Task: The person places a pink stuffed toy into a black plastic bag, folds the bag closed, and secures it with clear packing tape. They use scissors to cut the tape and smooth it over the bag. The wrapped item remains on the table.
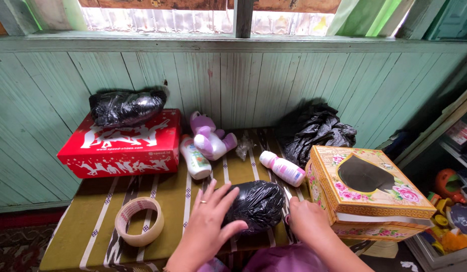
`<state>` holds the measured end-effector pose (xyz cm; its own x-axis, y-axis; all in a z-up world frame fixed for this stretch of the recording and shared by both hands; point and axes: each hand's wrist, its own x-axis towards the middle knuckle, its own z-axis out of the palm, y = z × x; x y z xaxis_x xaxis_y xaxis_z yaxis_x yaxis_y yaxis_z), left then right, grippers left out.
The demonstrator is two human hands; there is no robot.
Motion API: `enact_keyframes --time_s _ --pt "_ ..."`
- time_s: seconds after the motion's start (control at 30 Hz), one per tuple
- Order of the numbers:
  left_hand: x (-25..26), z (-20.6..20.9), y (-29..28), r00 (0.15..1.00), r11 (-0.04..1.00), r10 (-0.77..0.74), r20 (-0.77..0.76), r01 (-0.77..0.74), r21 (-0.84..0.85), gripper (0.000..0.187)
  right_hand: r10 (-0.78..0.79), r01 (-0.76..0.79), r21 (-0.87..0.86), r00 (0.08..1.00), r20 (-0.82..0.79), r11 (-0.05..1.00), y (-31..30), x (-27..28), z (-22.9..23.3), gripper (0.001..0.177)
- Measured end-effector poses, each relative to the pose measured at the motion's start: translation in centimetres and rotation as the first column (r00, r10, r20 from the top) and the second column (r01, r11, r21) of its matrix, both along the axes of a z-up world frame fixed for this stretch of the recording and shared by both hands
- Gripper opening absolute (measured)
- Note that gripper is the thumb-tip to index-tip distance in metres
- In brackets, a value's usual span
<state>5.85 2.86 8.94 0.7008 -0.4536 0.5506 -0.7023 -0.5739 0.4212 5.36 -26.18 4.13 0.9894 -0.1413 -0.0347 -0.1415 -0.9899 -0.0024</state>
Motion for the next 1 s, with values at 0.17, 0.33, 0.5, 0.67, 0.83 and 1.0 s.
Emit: enact_keyframes --time_s 0.17,0.33,0.5,0.67,0.83,1.0 --pt "-0.2 0.5 -0.8 0.999 0.996 0.028 -0.042 -0.024 0.087 0.083 0.069 -0.069 0.001 0.998 0.012 0.998 -0.4 -0.4 1.0 0.015" --pt "0.1 1.1 -0.8 0.994 0.993 0.036 -0.108 -0.024 0.112 0.104 -0.136 -0.060 0.517 0.933 0.334 0.854 1.6 -1.3 5.8 0.043" --pt "0.2 1.6 -1.2 0.988 0.988 0.069 -0.141 -0.048 0.145 0.108 -0.033 -0.182 0.663 0.954 0.298 0.726 5.5 -1.9 8.0 0.108" --pt "0.1 1.5 -1.3 0.983 0.988 0.088 -0.163 -0.065 0.140 0.110 0.014 -0.235 0.666 0.947 0.320 0.708 7.1 -2.0 7.9 0.119" --pt "0.0 1.1 -1.5 0.992 0.989 0.099 -0.077 -0.089 0.122 0.109 0.060 -0.316 0.619 0.916 0.398 0.719 7.2 -2.2 7.5 0.125" --pt "-0.1 1.2 -0.1 0.978 1.000 0.022 -0.206 -0.020 0.012 0.124 0.052 -0.315 0.619 0.913 0.404 0.720 7.0 -1.8 7.1 0.116"
